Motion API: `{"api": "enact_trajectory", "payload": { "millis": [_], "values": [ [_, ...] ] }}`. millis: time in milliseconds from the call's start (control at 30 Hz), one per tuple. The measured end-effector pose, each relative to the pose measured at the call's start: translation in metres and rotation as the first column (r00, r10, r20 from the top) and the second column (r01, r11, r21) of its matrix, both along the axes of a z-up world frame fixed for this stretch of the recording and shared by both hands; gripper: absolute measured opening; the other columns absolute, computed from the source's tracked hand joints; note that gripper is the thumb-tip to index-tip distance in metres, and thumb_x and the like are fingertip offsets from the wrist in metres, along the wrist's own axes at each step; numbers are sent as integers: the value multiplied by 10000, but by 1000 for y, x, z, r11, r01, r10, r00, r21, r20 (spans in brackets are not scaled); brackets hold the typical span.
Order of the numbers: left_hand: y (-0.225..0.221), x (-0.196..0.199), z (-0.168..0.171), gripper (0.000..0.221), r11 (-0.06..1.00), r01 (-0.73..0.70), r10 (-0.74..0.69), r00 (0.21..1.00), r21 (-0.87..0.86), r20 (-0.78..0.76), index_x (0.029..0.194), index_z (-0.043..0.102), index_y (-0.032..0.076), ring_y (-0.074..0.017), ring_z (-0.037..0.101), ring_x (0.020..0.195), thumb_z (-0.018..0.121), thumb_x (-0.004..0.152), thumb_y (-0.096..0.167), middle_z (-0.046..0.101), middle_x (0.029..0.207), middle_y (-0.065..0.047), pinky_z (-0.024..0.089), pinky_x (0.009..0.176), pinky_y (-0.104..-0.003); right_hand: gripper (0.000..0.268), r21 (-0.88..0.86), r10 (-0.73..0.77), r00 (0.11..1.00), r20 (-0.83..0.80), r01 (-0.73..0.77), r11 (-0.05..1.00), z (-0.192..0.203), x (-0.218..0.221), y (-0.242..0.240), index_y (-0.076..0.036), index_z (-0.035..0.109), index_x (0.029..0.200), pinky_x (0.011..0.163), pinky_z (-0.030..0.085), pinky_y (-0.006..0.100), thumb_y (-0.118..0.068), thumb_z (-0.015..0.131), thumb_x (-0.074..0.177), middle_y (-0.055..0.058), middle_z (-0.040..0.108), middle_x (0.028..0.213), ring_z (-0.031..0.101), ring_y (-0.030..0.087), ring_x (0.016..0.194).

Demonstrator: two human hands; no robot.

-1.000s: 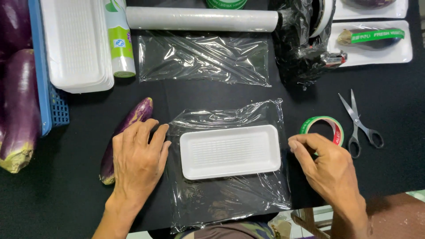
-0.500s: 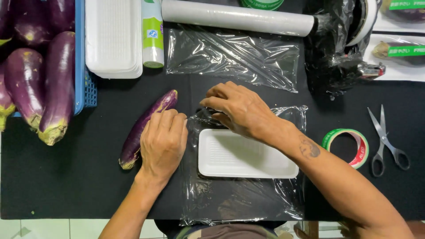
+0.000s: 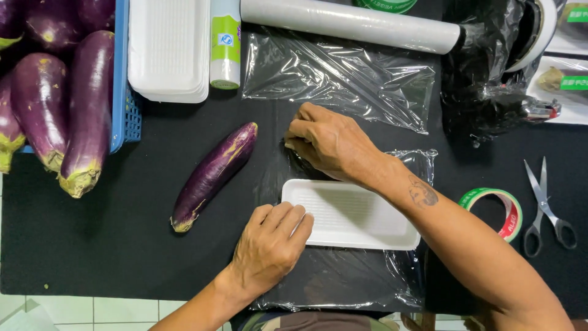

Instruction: The person places an eggplant onto a white tray and wraps it with plastic film from a dispenser, cutting the film with scissors and smoothing the edges to seal it.

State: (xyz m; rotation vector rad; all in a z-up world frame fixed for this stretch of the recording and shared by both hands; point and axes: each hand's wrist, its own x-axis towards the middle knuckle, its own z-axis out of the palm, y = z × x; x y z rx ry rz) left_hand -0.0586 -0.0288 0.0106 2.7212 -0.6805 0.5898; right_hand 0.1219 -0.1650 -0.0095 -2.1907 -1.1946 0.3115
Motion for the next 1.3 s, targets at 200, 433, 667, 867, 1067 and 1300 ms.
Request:
{"api": "enact_trajectory", "payload": {
  "millis": [200,433,667,867,1067,1300],
  "values": [
    [2,0,-1,154,999,40,-40,998,4,-58,1024,656,37,-245,621,920,543,958,-44,660,1004,-101,453,723,-357,201,-201,-31,985,-172,-4,979,16,10,15,-97,678,957,627,466,447,-290,669,1013,60,556,852,580,291,733],
    [-35,-15,8,158,896,381,-379,924,-229,52,987,708,-1,-255,665,985,579,1069,35,698,987,-135,541,855,-348,231,-198,120,927,-355,-199,960,42,32,15,-114,681,836,535,458,336,-253,672,1020,9,725,709,645,165,597],
    [-74,-19,-24,243,732,645,-654,755,-221,38,1071,690,10,-271,619,1094,452,1092,52,664,1112,-126,515,1005,-358,163,-351,45,834,-550,-279,894,53,38,6,-167,756,891,644,498,259,-309,709,956,-53,789,827,671,77,691],
    [-77,-19,-32,271,699,680,-700,714,-220,-14,1129,696,7,-308,635,1148,448,1059,90,680,1187,-150,510,1055,-407,52,-279,80,857,-509,-252,927,36,45,9,-155,774,900,665,517,247,-170,753,944,-54,783,849,681,69,717],
    [-77,-22,-37,286,712,675,-693,720,-193,-33,1171,705,36,-300,653,1186,459,1057,126,691,1234,-138,516,1084,-420,247,-336,45,839,-542,-266,904,55,49,-13,-148,762,877,667,515,284,-305,628,1012,-44,806,853,672,104,679],
    [-77,-22,-36,270,713,672,-694,716,-197,-69,1158,712,53,-305,651,1189,482,1052,149,686,1234,-135,509,1073,-441,188,-466,-99,822,-561,-216,858,75,52,-58,-159,784,981,722,532,276,-276,637,969,-45,820,933,721,93,815]
  ]
}}
